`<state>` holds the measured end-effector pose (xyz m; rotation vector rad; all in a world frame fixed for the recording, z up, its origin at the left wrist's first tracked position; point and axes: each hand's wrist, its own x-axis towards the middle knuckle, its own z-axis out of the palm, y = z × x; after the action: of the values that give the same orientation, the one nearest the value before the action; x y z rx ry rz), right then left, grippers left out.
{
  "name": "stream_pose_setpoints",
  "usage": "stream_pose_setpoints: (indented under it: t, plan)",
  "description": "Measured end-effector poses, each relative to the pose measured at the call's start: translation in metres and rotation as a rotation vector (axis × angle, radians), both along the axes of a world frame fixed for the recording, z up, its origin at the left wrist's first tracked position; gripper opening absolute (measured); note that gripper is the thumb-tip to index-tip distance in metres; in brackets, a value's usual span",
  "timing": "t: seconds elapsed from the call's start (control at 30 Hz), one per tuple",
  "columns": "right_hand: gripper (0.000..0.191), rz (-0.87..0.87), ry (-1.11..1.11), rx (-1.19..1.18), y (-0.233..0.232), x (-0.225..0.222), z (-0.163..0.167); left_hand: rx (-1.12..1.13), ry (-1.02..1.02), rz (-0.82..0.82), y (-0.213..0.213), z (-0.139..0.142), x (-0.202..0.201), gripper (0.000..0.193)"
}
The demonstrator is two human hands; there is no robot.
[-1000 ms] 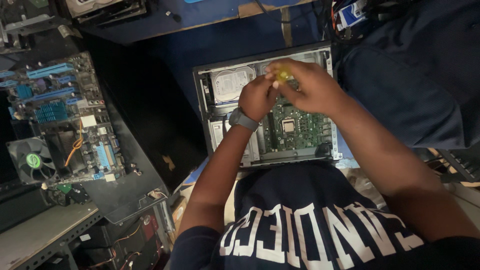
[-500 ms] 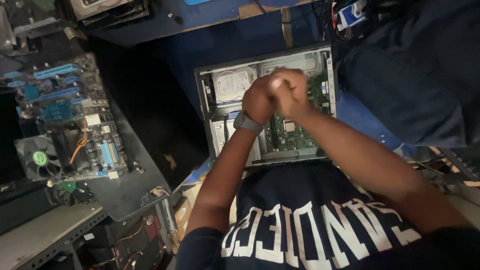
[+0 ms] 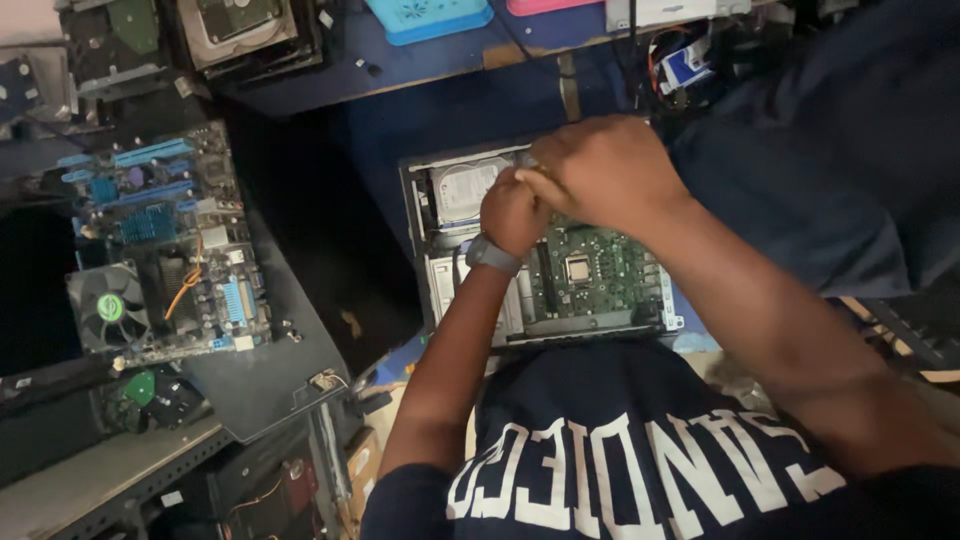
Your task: The person works on an open desktop computer case on a workbench. They first handle the cooling fan inside the case, then use a yellow-handled screwdriver to unscrew the motherboard, and finally lift the motherboard out of the case with both hands.
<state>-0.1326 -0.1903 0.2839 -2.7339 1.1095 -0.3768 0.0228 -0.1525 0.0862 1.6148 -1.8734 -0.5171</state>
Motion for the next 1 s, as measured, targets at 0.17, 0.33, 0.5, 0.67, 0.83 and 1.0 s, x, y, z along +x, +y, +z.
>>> stream_pose_setpoints:
  t: [0.17,0.33,0.5,0.67,0.83,1.0]
  plan:
    - [0.031,0.251,-0.185,-0.197,0.004,-0.001,0.032,-0.174,0.311,-0.094,-0.001,0.006,-0.007,0.013]
    - [0.048,-0.017,-0.100,-0.395,0.020,-0.001,0.043,-0.233,0.328,-0.106,-0.003,0.001,-0.007,0.022]
    - [0.045,-0.343,0.355,0.205,0.012,0.004,0.031,-0.017,0.227,-0.045,-0.007,-0.001,-0.009,0.018]
    - [0.035,0.097,-0.175,-0.060,0.010,-0.005,0.029,-0.106,0.306,-0.107,-0.009,0.001,-0.009,0.023]
    - [0.057,-0.160,-0.088,0.064,0.016,-0.002,0.039,-0.060,0.431,-0.123,-0.009,-0.002,-0.010,0.024]
    - [0.025,0.098,-0.126,0.009,0.005,-0.001,0.043,-0.248,0.217,-0.153,-0.012,0.004,-0.009,0.014]
